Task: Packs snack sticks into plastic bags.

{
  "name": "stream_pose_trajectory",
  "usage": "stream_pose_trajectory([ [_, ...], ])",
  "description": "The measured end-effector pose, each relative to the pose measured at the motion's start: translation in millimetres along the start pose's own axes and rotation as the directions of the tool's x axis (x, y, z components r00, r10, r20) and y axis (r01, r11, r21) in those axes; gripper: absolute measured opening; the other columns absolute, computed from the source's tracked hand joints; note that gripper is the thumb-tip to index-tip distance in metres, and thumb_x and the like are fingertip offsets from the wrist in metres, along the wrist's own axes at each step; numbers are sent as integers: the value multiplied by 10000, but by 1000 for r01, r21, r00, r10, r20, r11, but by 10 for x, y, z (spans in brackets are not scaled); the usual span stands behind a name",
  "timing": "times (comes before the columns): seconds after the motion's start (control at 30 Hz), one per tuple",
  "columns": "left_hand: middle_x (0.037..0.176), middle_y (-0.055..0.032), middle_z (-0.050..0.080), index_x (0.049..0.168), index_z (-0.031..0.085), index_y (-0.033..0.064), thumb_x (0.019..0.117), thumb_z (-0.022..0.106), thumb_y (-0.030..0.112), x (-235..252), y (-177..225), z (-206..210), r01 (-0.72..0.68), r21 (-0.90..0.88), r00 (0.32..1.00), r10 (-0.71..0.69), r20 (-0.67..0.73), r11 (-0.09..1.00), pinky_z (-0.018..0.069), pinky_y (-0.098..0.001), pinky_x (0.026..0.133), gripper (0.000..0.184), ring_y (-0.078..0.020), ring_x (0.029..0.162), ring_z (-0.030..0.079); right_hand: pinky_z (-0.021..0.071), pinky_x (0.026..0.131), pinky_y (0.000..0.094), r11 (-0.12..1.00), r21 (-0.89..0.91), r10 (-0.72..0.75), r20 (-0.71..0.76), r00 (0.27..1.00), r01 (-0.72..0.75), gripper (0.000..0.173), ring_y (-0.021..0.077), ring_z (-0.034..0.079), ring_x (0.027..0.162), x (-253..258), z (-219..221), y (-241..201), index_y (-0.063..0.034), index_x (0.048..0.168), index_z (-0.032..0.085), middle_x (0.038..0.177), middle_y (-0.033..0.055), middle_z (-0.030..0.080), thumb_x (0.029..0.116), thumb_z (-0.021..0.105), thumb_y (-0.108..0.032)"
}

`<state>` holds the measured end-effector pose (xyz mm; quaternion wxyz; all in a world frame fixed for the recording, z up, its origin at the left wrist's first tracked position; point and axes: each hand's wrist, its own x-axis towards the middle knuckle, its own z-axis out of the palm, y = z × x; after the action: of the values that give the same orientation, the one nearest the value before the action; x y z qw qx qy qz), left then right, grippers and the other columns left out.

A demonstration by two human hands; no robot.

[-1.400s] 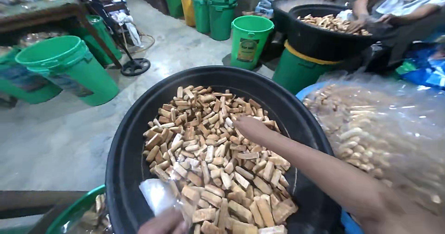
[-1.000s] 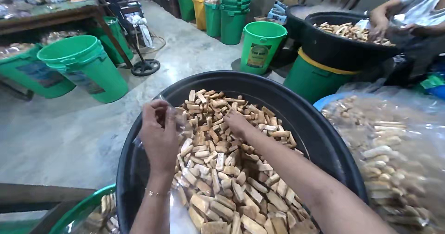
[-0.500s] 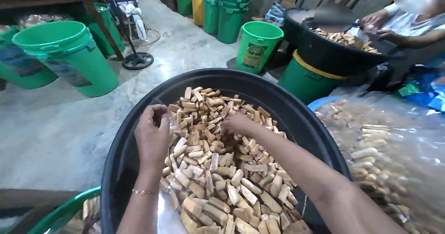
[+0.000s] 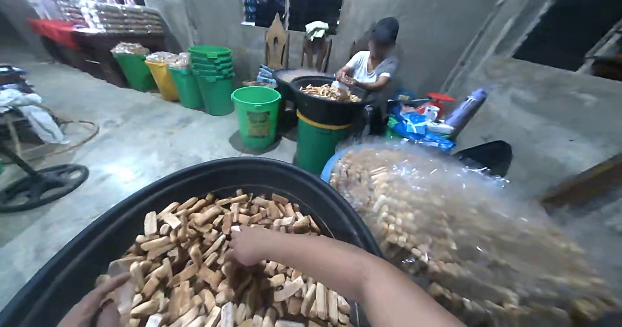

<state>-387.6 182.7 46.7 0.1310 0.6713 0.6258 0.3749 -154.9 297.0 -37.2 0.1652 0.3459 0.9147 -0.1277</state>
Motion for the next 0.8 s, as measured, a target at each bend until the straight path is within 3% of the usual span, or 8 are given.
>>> stream_pose_trajectory([
  [0.17,1143,-356,660,1179,661,-125,940,450,-89,-29,30,96,-168,106,985,165,42,980,482,-618,948,321,-518,1068,644,238,1210,586,986,144,96,-70,993,-85,421,453,462,1372,-170,170,-170,4,1405,583,1394,280,568,996,620,-91],
  [0.27,1198,-362,643,1166,668,-122,904,500,-135,-61,62,190,-237,121,968,224,115,964,449,-672,979,312,-569,1131,604,307,1168,609,979,186,118,-169,979,-86,442,475,501,1325,-219,278,-289,53,1378,563,1356,306,569,972,671,-84],
  [0.37,1206,-369,634,1183,672,-105,885,546,-151,-71,164,255,-239,136,961,215,173,961,422,-707,995,328,-591,1160,577,411,1078,651,927,364,178,-207,962,-93,458,509,496,1319,-368,201,-329,18,1429,546,1463,314,478,978,619,-2],
  [0.47,1179,-336,657,1154,695,-72,883,551,-180,-162,154,327,-247,186,955,207,210,951,457,-700,945,326,-573,1115,606,360,1149,596,920,385,187,-262,947,-75,502,475,432,1403,-501,235,-408,-2,1485,501,1535,290,424,990,581,7],
  [0.53,1178,-318,665,1149,707,-53,891,542,-182,-141,185,384,-233,220,948,171,269,947,468,-691,937,332,-553,1107,620,291,1192,576,930,342,212,-202,956,-134,464,467,378,1440,-517,262,-319,29,1473,500,1538,288,425,1013,546,-12],
  [0.67,1219,-308,658,1181,709,-29,980,565,-8,-76,180,404,-146,321,865,-37,500,936,436,-685,1001,248,-541,1187,586,415,1103,582,922,348,259,-234,937,-168,440,472,508,1338,-479,262,-237,58,1478,455,1423,311,525,1054,498,-52],
  [0.73,1193,-302,668,1163,710,-40,995,600,106,-56,62,434,-97,324,838,-98,537,941,437,-690,991,249,-526,1170,599,417,1124,537,832,546,305,-303,903,-98,474,418,524,1345,-532,87,-316,19,1489,474,1445,277,530,1060,551,-167],
  [0.8,1130,-299,683,1124,708,-62,965,672,155,-64,5,465,-20,259,845,-122,520,966,445,-710,956,270,-520,1103,629,425,1111,494,657,747,321,-394,861,96,441,388,569,1282,-621,-106,-438,66,1388,569,1365,290,585,1018,633,-166],
])
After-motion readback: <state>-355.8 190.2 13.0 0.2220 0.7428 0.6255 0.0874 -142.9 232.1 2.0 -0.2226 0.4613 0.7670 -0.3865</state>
